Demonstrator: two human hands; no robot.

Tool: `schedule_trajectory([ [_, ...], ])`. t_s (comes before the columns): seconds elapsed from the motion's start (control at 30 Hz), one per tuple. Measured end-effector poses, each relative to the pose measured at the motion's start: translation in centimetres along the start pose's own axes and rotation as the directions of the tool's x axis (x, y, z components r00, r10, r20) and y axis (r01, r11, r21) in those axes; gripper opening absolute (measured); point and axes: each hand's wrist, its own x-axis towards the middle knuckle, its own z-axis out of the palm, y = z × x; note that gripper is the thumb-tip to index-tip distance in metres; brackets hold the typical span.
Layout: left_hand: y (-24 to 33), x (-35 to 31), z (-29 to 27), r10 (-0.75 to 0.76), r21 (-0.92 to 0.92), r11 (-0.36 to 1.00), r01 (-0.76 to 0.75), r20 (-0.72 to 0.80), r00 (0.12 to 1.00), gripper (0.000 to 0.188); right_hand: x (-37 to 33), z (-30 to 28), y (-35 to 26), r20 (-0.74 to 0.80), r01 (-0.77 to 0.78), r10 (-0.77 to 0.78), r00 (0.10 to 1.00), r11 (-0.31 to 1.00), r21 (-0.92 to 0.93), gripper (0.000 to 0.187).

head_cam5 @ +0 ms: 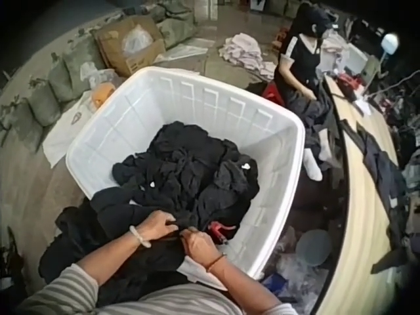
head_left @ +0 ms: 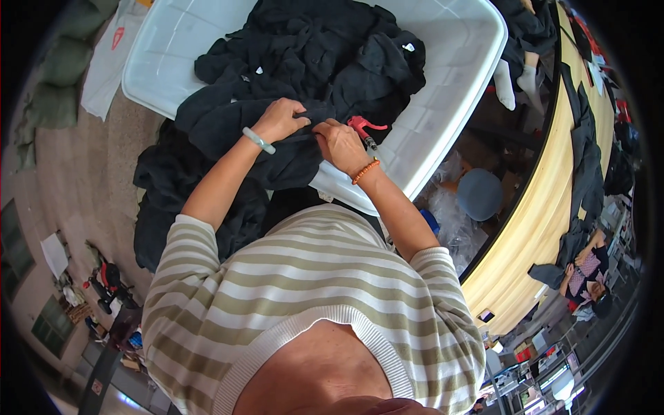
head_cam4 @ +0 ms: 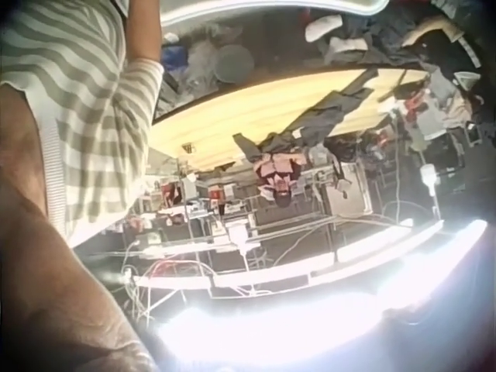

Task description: Sorting and inspecting black garments from a large white plastic bin on a factory floor, occasionally using snips to remove excess threads.

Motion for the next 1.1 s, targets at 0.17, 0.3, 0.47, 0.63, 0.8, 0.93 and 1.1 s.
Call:
schedule_trajectory([
  [0.17, 0.3, -0.1, 0.7, 0.198, -0.169, 0.964, -0.204, -0.047, 0.979, 0.019, 0.8, 0.8, 0.4, -0.051, 0.023, -0.033, 0.998, 0.981, -0.191, 0.012],
  [0.3, -4.1, 0.1, 2.6, 0.003, -0.608, 0.794, 0.010, 0.022, 1.000, 0.009, 1.6, 0.6, 0.4, -0.107, 0.161, -0.176, 0.978, 0.977, -0.137, 0.017],
  [0.47, -3.3, 0.0, 3.2, -0.037, -0.618, 0.786, 0.010, -0.031, 0.999, 0.008, 0.6, -0.3, -1.2, -0.110, 0.081, -0.097, 0.989, 0.987, -0.142, 0.018],
  [0.63, -0.8, -1.0, 2.7, -0.024, -0.658, 0.753, 0.005, -0.020, 1.000, 0.007, -0.2, -0.8, -2.0, -0.122, 0.010, -0.029, 0.992, 0.989, -0.149, 0.019],
  [0.8, -1.7, -1.0, 2.1, 0.009, -0.617, 0.787, -0.001, 0.010, 1.000, 0.011, -0.5, -1.2, -2.3, -0.081, 0.111, -0.137, 0.987, 0.956, -0.270, 0.018],
  [0.93, -2.1, -1.6, 2.2, 0.034, -0.649, 0.761, -0.018, 0.013, 0.999, 0.019, -0.7, -0.8, -1.7, -0.106, 0.131, -0.167, 0.980, 0.950, -0.283, 0.016],
  [1.1, 0.5, -3.6, 0.9, 0.164, -0.418, 0.898, -0.137, 0.028, 0.986, 0.016, -1.3, -0.4, -0.8, -0.057, 0.194, -0.222, 0.973, 0.930, -0.313, 0.018],
])
